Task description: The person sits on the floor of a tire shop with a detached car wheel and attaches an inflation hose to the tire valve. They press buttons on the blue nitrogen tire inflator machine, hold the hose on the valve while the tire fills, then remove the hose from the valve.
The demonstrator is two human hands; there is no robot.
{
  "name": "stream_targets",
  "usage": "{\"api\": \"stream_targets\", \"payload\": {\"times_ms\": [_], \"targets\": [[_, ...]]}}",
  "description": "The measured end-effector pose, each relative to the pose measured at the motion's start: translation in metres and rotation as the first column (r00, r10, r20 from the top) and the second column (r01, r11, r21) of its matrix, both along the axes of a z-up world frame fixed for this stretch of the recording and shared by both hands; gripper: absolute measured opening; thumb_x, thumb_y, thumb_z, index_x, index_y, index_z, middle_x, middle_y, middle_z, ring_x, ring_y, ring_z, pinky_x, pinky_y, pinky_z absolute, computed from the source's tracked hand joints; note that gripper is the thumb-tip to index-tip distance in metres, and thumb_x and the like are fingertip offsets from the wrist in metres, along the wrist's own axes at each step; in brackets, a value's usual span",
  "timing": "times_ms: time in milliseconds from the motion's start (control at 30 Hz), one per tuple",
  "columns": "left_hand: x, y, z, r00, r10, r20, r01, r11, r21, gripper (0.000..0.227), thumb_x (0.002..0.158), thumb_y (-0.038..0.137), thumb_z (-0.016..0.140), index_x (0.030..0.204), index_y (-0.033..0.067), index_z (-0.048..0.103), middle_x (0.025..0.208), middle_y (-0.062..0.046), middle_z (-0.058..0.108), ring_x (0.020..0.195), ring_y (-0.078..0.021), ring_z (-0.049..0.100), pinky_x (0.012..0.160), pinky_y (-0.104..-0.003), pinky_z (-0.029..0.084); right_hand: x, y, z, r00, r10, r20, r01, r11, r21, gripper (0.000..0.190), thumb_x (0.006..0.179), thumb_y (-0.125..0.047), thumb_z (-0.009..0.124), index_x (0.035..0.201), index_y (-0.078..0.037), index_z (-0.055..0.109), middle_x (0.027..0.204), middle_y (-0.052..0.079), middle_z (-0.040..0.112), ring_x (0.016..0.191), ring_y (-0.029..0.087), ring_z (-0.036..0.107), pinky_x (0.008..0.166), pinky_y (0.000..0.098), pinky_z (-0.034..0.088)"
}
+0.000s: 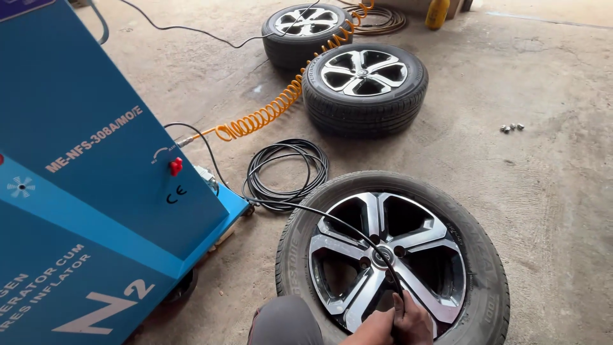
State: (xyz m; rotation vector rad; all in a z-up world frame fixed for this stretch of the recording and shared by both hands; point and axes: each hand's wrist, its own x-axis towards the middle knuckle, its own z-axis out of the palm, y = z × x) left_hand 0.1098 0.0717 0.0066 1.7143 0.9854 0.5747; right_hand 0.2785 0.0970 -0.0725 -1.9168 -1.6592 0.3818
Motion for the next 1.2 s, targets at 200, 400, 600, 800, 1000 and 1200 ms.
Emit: {"api": "stream_targets", "payload": {"times_ms": [200,400,600,800,1000,1200], "targets": [[0.018,0.003,-0.042,0.969,0.168,-0.183,-0.162,0.986,0.047,0.021,0.085,0.004,0.060,0.102,0.0002,0.070,0.099,-0.027,0.071,0.101,-0.0481,0.064,0.090,-0.055,0.050,-0.006,-0.006,0.007,1.000,-0.012,-0.015,0.013,0.997,0.080,0.037,0.095,-0.046,0.056,0.106,-0.013,0.069,0.065,0.020,0.069,0.063,0.045,0.069,0.056,0.0540,0.052],[0.026,0.007,-0.072,0.950,0.292,-0.108,-0.270,0.947,0.175,0.021,0.085,0.005,0.062,0.102,0.0020,0.074,0.098,-0.028,0.070,0.096,-0.0509,0.062,0.088,-0.058,0.048,-0.011,-0.008,0.012,1.000,0.006,-0.009,-0.005,0.992,0.123,0.033,0.095,-0.041,0.058,0.108,-0.015,0.071,0.071,0.020,0.071,0.069,0.046,0.069,0.059,0.0565,0.051],[0.014,0.004,-0.044,0.966,0.228,-0.122,-0.234,0.972,-0.031,0.012,0.081,0.010,0.071,0.088,0.0005,0.072,0.087,-0.027,0.072,0.090,-0.0472,0.069,0.085,-0.054,0.054,-0.029,-0.020,0.072,0.993,0.114,0.036,-0.118,0.982,0.145,0.026,0.094,-0.036,0.061,0.106,-0.013,0.067,0.074,0.014,0.072,0.067,0.042,0.069,0.058,0.0526,0.053],[0.011,0.005,-0.032,0.976,0.185,-0.114,-0.178,0.982,0.066,0.015,0.078,0.010,0.074,0.087,-0.0005,0.072,0.087,-0.028,0.070,0.090,-0.0492,0.066,0.084,-0.056,0.054,-0.033,-0.021,0.083,0.994,0.096,0.054,-0.103,0.984,0.142,0.025,0.097,-0.037,0.059,0.094,-0.012,0.062,0.068,0.013,0.069,0.063,0.041,0.067,0.053,0.0513,0.051],[0.012,0.004,-0.017,0.959,0.221,-0.177,-0.229,0.973,-0.028,0.017,0.079,0.013,0.074,0.092,0.0011,0.072,0.088,-0.027,0.071,0.091,-0.0482,0.067,0.084,-0.056,0.053,-0.033,-0.019,0.088,0.994,0.103,0.022,-0.105,0.984,0.146,0.028,0.100,-0.037,0.058,0.089,-0.011,0.059,0.065,0.012,0.067,0.061,0.040,0.066,0.052,0.0498,0.050],[0.013,0.004,-0.027,0.958,0.236,-0.164,-0.236,0.972,0.018,0.018,0.077,0.010,0.074,0.090,-0.0004,0.070,0.089,-0.028,0.070,0.092,-0.0493,0.066,0.083,-0.056,0.053,-0.033,-0.019,0.087,0.994,0.114,0.002,-0.113,0.983,0.148,0.027,0.100,-0.035,0.058,0.088,-0.011,0.058,0.064,0.012,0.067,0.060,0.040,0.066,0.051,0.0494,0.050]]}}
